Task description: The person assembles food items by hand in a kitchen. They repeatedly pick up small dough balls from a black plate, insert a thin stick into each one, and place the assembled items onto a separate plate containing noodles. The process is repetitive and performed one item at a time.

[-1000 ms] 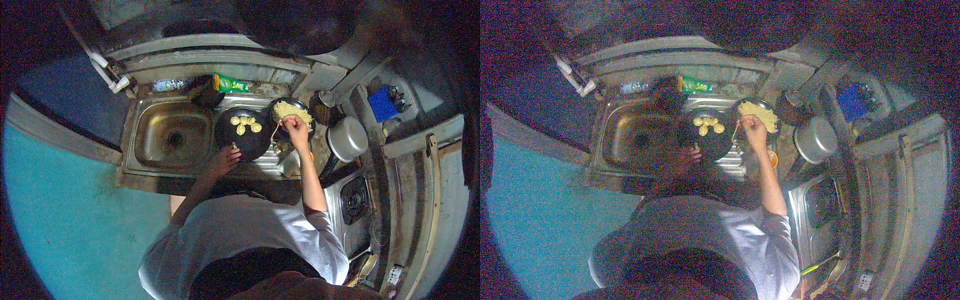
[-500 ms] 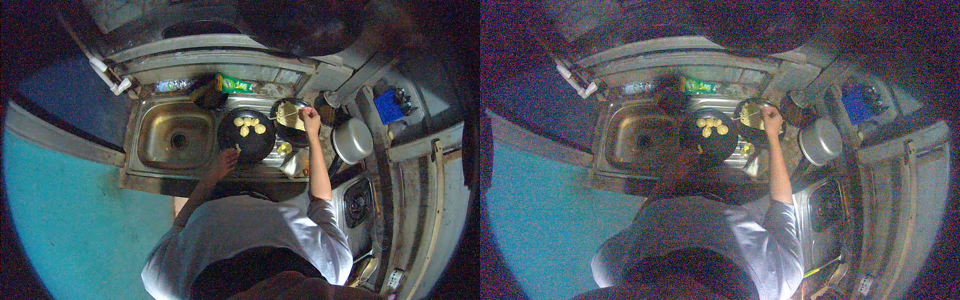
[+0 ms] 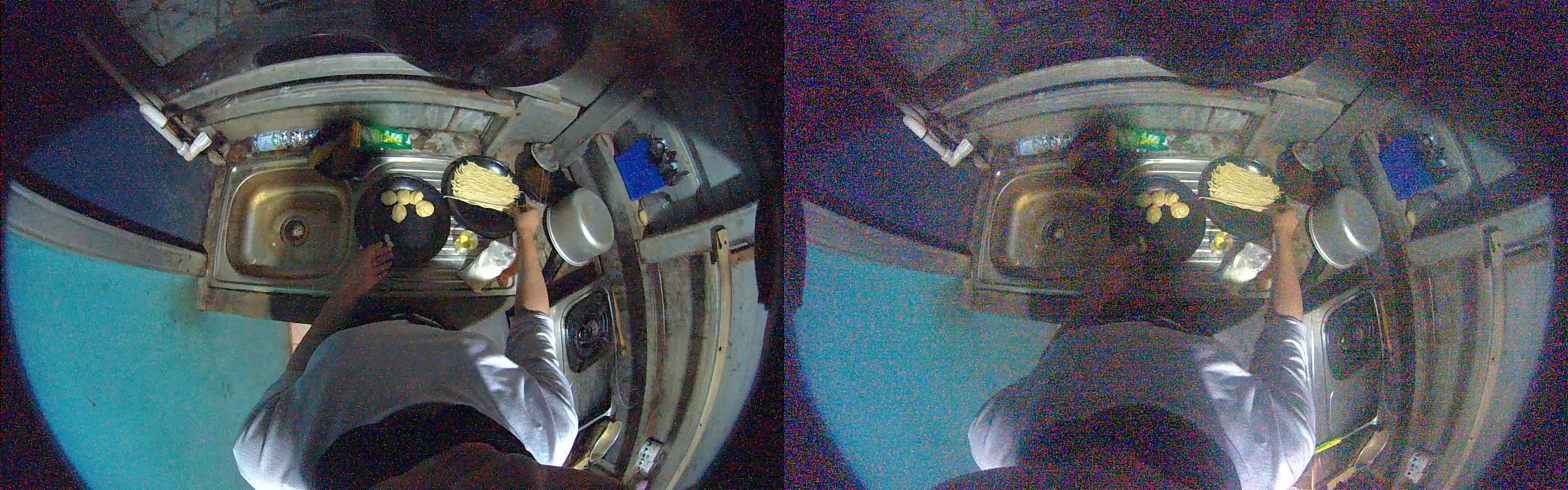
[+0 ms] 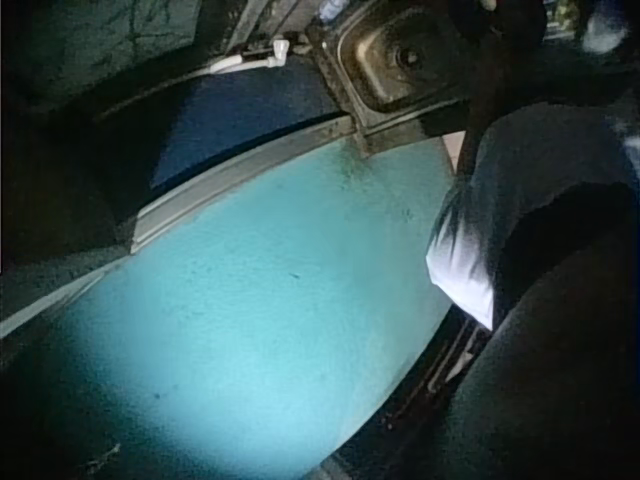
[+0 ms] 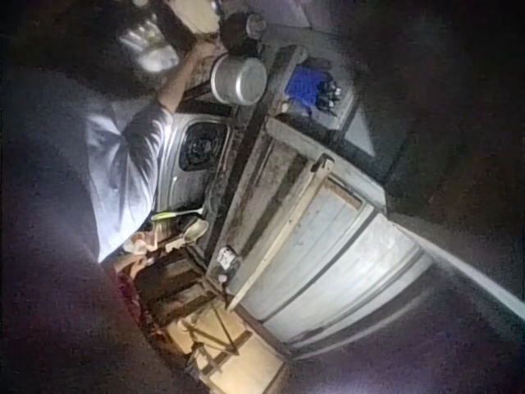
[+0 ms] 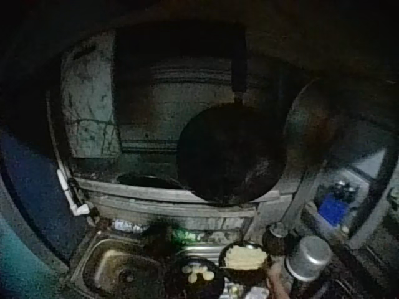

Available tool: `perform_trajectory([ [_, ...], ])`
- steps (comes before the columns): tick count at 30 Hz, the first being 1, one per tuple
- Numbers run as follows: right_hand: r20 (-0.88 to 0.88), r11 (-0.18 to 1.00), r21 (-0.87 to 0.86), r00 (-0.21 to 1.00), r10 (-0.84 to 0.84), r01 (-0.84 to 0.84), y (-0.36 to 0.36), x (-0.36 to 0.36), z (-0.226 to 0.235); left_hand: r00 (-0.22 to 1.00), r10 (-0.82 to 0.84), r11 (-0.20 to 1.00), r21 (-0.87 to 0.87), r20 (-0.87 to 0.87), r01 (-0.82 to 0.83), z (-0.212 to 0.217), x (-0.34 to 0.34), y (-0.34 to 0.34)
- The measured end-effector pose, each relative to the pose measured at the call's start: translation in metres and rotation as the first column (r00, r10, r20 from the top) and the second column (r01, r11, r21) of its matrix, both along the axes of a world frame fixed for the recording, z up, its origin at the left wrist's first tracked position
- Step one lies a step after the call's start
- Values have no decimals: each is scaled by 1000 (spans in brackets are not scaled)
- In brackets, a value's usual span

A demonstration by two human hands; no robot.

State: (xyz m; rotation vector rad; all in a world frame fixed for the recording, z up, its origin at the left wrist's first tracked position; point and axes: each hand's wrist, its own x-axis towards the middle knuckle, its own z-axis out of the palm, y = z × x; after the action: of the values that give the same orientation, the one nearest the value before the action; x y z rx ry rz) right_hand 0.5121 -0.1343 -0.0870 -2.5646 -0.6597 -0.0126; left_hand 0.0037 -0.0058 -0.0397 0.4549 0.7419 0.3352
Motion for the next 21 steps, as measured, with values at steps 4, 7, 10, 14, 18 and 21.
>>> perform_trajectory([
  [4,106,993,-39,987,117,-114,15,-35,19,996,57,991,115,73,-66,-21,-13,-4],
  [7,-8,995,3,995,99,-99,23,-49,41,993,77,992,93,90,-85,-28,-12,3],
  [10,70,991,-89,992,108,-101,-15,-7,23,997,-9,998,59,82,4,-15,4,5],
  [14,19,981,-187,998,-53,55,20,-58,65,999,44,987,157,-29,-39,-19,-5,5],
  [18,44,969,-244,998,38,-27,4,-41,57,999,32,981,191,7,-32,-9,-1,3],
  [21,43,957,-288,998,46,-32,7,-45,57,998,-41,998,46,-47,43,-19,-8,9],
])
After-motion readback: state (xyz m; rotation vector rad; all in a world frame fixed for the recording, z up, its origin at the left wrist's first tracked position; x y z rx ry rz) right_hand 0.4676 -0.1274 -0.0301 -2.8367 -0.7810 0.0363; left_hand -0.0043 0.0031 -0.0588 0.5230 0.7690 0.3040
